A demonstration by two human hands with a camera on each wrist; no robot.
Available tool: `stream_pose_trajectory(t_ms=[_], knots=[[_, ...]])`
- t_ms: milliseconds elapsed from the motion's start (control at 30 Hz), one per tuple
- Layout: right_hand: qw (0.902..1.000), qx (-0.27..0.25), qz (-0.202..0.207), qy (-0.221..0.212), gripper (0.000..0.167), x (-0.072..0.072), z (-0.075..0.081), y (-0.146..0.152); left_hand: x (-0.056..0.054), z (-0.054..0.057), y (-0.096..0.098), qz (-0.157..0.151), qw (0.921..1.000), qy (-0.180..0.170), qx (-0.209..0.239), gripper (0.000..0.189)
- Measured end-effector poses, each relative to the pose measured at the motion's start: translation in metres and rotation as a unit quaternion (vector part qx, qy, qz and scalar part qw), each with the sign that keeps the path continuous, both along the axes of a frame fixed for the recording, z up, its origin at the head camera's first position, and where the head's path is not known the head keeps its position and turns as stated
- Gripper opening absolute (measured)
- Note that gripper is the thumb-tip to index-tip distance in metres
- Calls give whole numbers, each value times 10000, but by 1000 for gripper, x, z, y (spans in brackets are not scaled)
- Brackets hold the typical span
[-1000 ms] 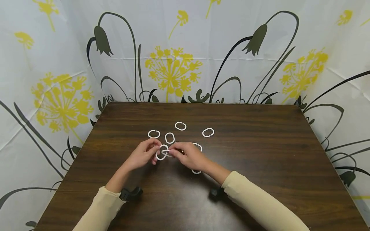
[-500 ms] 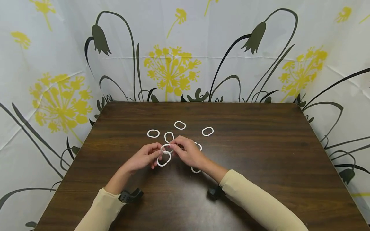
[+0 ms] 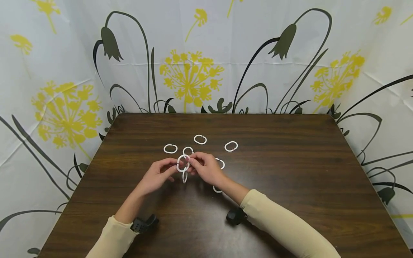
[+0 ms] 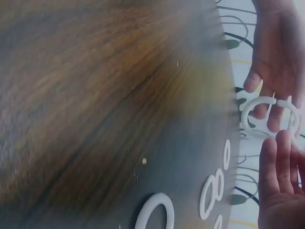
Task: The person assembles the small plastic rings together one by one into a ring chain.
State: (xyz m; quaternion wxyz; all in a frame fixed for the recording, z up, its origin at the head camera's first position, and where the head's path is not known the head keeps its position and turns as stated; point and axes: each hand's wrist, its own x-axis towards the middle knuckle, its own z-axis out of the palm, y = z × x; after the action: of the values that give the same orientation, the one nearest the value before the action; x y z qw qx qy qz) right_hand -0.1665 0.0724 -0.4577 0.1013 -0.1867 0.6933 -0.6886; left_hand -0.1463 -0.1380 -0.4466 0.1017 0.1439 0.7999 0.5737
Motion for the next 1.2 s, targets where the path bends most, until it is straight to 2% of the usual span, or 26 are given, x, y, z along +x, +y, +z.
stream_pose_trajectory(t_ms=[100,200,300,367,400,467,500,533,567,600,633,700,833,933,1000,1100,1200], knots=[[9992,-251,-152,-270,23,0,-1,-3,4,-1,-1,262,9989,-211,337,25],[9975,-444,-125,-536,26,1,-2,-8,7,-4,0,465,9968,-305,570,24],[9961,-502,11,-727,27,2,-1,-12,9,-5,-1,695,9943,-175,794,22],[9966,-454,71,-681,26,2,-2,-14,9,-4,-3,865,9921,47,902,21],[9976,-372,84,-586,25,1,-3,-15,8,-3,-5,950,9912,196,905,21],[9998,188,97,-11,21,-2,-6,-15,8,0,-9,1078,9894,489,844,20],[9973,597,131,405,18,-3,-7,-15,7,2,-11,1135,9883,625,799,20],[9905,1041,171,877,15,-5,-9,-15,7,4,-14,1191,9870,756,771,19],[9784,1511,214,1397,13,-6,-11,-15,6,6,-17,1261,9860,841,692,19],[9606,1978,250,1934,12,-8,-13,-15,6,8,-19,1321,9847,938,649,18],[9387,2432,283,2426,11,-10,-14,-16,5,10,-22,1360,9834,1009,646,18],[8987,3097,423,3077,13,-14,-14,-20,3,15,-25,1451,9811,1111,636,19],[8251,4164,580,3774,24,-22,-12,-31,-1,21,-29,1550,9780,1236,653,19],[7780,4722,621,4098,35,-30,-13,-41,-2,24,-30,1596,9764,1291,667,19],[7529,5051,705,4160,39,-35,-14,-48,-1,26,-30,1592,9758,1324,697,19],[7316,5433,899,4019,47,-42,-16,-56,-1,26,-29,1544,9765,1297,763,20],[7171,5736,1155,3788,52,-46,-20,-61,-3,26,-28,1473,9776,1270,801,20]])
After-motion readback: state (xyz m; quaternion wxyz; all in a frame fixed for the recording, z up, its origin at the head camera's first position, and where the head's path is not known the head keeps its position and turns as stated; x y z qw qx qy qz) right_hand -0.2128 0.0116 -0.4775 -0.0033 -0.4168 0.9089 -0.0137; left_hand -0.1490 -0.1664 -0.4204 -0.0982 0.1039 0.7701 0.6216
